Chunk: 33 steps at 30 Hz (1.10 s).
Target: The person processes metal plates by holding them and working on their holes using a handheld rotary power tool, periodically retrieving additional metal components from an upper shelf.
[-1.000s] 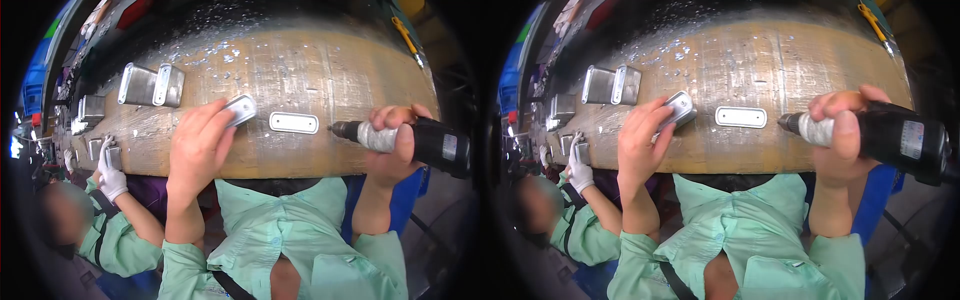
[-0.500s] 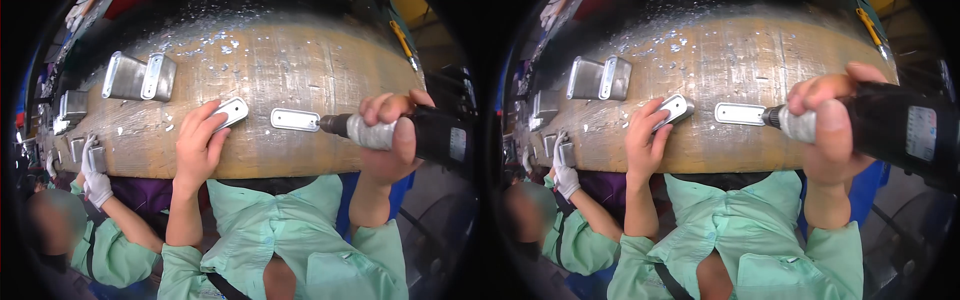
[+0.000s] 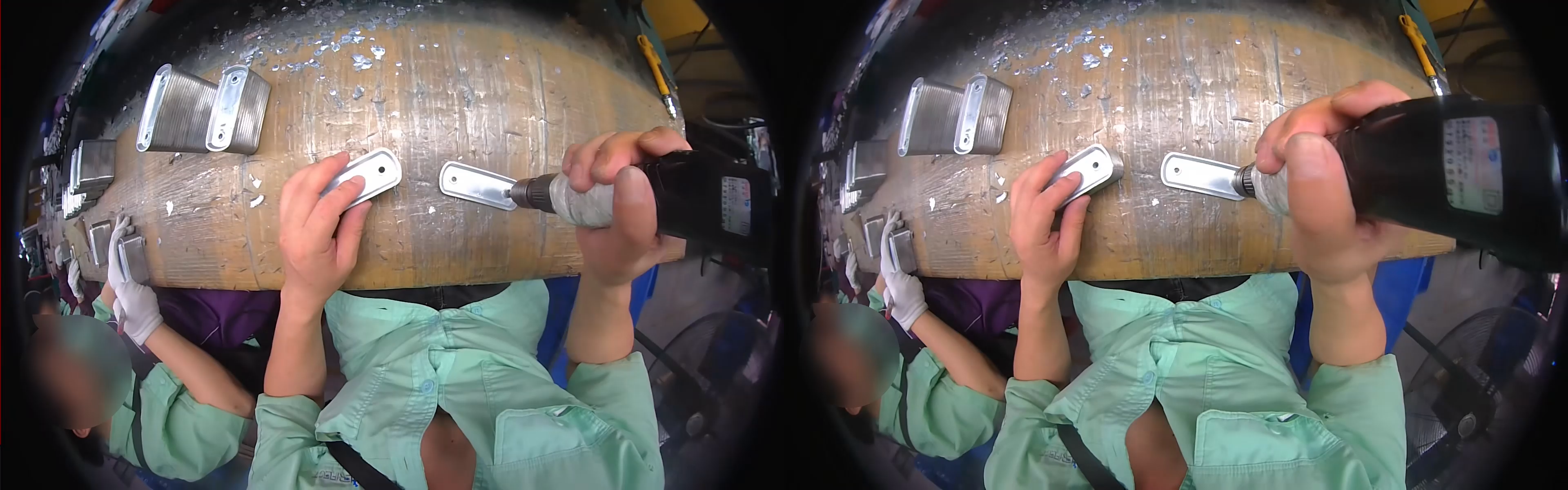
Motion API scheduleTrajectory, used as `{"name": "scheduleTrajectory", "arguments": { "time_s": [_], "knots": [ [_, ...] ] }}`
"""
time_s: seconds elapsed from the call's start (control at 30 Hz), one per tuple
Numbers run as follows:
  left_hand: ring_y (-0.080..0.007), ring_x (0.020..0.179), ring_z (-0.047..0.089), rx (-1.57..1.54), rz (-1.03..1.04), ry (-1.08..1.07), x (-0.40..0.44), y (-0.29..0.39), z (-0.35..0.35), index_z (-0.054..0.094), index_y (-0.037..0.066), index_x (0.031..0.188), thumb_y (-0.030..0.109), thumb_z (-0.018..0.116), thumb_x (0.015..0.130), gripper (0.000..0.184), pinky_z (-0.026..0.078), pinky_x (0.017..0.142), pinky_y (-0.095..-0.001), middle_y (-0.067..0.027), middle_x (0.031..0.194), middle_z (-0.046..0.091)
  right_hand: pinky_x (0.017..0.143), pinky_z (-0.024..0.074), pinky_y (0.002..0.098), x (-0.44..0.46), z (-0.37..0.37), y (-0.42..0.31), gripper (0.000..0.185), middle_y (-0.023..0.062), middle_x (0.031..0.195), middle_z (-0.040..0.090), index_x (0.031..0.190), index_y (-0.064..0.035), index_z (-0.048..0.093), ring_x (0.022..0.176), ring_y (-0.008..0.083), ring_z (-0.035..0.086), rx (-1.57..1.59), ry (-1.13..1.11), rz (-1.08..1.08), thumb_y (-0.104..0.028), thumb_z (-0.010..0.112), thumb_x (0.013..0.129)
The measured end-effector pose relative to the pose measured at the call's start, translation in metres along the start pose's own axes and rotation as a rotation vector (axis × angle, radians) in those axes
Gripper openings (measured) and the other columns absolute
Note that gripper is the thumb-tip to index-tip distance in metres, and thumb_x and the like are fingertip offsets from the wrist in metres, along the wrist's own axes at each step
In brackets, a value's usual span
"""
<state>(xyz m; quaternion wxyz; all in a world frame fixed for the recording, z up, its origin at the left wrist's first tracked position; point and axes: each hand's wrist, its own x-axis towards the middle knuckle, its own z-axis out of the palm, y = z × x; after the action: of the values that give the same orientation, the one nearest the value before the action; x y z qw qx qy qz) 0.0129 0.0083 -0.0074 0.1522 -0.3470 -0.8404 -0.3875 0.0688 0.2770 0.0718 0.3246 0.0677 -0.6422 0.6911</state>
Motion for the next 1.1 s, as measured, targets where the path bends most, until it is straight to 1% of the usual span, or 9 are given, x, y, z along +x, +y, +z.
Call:
{"name": "scheduleTrajectory", "arguments": {
  "time_s": [0.13,0.2,0.3,0.33,0.57,0.83,1.03,1.07,1.1],
  "knots": [
    [-0.0351,0.105,0.060,-0.015,-0.003,0.012,0.001,0.001,-0.001,0.067,0.003,0.105,0.001,0.073,0.078,0.028,0.047,0.091,-0.0411,-0.0186,0.120,0.063,0.062,0.0523,0.0358,0.003,0.007,-0.003,0.039,0.0098,0.079,0.057,0.121,0.0039,0.043,0.066,0.0194,0.057,-0.076,-0.019,-0.002,-0.002,0.059,0.086],
    [-0.0352,0.105,0.060,-0.025,-0.009,0.021,0.000,0.000,-0.001,0.067,0.003,0.104,0.000,0.074,0.077,0.028,0.048,0.090,-0.0412,-0.0188,0.119,0.064,0.069,0.0489,0.0411,0.003,0.005,-0.004,0.039,0.0099,0.084,0.057,0.124,0.0010,0.046,0.071,0.0218,0.056,-0.043,-0.063,0.013,-0.008,0.055,0.088],
    [-0.0353,0.105,0.060,-0.036,-0.003,0.028,-0.001,-0.001,-0.002,0.068,0.003,0.104,0.000,0.074,0.076,0.029,0.048,0.089,-0.0412,-0.0187,0.120,0.063,0.074,0.0467,0.0443,0.004,0.016,-0.008,0.041,0.0091,0.087,0.057,0.128,-0.0007,0.046,0.075,0.0232,0.056,0.003,-0.055,0.013,-0.013,0.053,0.089],
    [-0.0353,0.105,0.060,-0.028,-0.004,0.034,-0.002,-0.001,-0.002,0.069,0.003,0.105,0.000,0.074,0.076,0.029,0.048,0.089,-0.0412,-0.0186,0.120,0.063,0.074,0.0467,0.0444,0.005,0.022,-0.007,0.042,0.0091,0.087,0.057,0.129,-0.0009,0.046,0.075,0.0233,0.056,0.046,-0.045,0.019,-0.013,0.053,0.089],
    [-0.0342,0.104,0.061,-0.037,-0.023,0.050,-0.006,-0.004,-0.001,0.070,0.004,0.105,-0.001,0.075,0.075,0.031,0.050,0.088,-0.0401,-0.0181,0.120,0.062,0.071,0.0484,0.0455,0.007,0.050,0.004,0.043,0.0093,0.086,0.057,0.128,-0.0012,0.044,0.073,0.0231,0.056,-0.004,-0.072,0.003,-0.013,0.053,0.088],
    [-0.0334,0.104,0.062,-0.073,-0.051,0.043,-0.006,-0.006,-0.002,0.070,0.004,0.106,-0.002,0.075,0.074,0.033,0.051,0.088,-0.0391,-0.0188,0.119,0.062,0.070,0.0492,0.0446,0.008,0.059,0.011,0.039,0.0100,0.085,0.057,0.124,-0.0027,0.045,0.071,0.0224,0.056,-0.032,-0.087,0.093,-0.009,0.056,0.087],
    [-0.0337,0.104,0.062,-0.097,-0.064,0.038,-0.005,-0.005,-0.005,0.070,0.003,0.106,-0.002,0.074,0.075,0.032,0.051,0.088,-0.0384,-0.0190,0.120,0.062,0.069,0.0503,0.0412,0.004,0.057,0.011,0.038,0.0100,0.084,0.057,0.122,-0.0041,0.044,0.071,0.0210,0.056,-0.081,-0.209,0.045,-0.005,0.058,0.086],
    [-0.0339,0.105,0.062,-0.101,-0.065,0.039,-0.006,-0.005,-0.006,0.069,0.003,0.106,-0.002,0.074,0.075,0.032,0.050,0.088,-0.0383,-0.0191,0.120,0.062,0.069,0.0505,0.0396,0.004,0.056,0.010,0.041,0.0104,0.085,0.057,0.124,-0.0037,0.043,0.071,0.0205,0.056,-0.080,-0.222,0.027,-0.006,0.059,0.087],
    [-0.0341,0.105,0.061,-0.105,-0.067,0.039,-0.005,-0.004,-0.006,0.069,0.003,0.106,-0.002,0.074,0.075,0.032,0.050,0.088,-0.0383,-0.0192,0.120,0.062,0.067,0.0496,0.0344,0.003,0.056,0.011,0.042,0.0085,0.083,0.058,0.122,-0.0006,0.044,0.070,0.0169,0.056,-0.056,-0.167,-0.002,-0.003,0.062,0.084]
  ]
}}
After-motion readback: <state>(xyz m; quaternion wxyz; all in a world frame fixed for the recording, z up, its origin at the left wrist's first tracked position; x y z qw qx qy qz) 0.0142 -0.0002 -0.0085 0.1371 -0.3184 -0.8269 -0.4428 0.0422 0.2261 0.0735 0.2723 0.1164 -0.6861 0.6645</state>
